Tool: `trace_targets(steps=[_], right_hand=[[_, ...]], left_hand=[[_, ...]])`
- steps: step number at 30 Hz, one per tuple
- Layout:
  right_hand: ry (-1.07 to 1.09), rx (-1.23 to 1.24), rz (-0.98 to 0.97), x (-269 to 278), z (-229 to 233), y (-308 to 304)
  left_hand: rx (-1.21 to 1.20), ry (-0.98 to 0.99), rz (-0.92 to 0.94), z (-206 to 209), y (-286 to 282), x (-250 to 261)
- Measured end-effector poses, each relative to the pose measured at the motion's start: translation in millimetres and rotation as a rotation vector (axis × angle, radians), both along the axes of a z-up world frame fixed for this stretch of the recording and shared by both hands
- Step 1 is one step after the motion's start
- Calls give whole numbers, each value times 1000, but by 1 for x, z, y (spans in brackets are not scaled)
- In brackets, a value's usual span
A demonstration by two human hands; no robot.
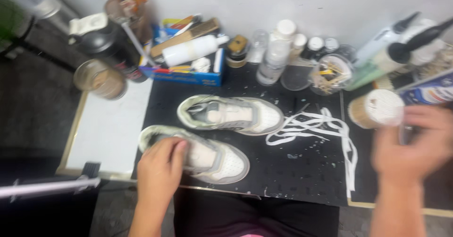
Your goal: The person wipes the exterior of a pair of white and grey sneakers with a blue cloth. They then thread white shoelaces through the eyelets of the shoes and tie them into a bow.
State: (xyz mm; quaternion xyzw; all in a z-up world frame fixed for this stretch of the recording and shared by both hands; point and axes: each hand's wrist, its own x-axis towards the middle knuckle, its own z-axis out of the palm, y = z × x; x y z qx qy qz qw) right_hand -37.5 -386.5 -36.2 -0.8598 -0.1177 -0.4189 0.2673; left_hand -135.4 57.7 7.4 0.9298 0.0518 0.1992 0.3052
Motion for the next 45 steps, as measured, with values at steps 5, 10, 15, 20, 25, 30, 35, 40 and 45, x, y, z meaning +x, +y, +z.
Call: trace_targets(steps=[5,10,15,20,25,30,35,40,45], right_hand=[[568,-206,615,24,16,145],[690,-333,716,49,19,194],[730,-332,578,23,4,193],[628,-276,385,-22,-8,182],[664,-252,139,-56,-8,177],[826,-317,-37,-62,-5,189],[865,-323,-31,-48,5,209],[1011,-183,156,-38,5,217],[935,-42,411,-36,-4,179]], left_hand=[[106,312,-43,-5,1,-15],[-69,-119,220,-37,-16,-48],[-336,-56,293,-79,-15,-42],[-621,-166,204,-92,-4,-16],[-935,-222,163,-92,9,12],[-808,-247,88,-93,33,23],[-766,-225,26,-81,47,37],[-221,-335,223,-55,33,27],[-239,-307,-1,-52,-48,-4]])
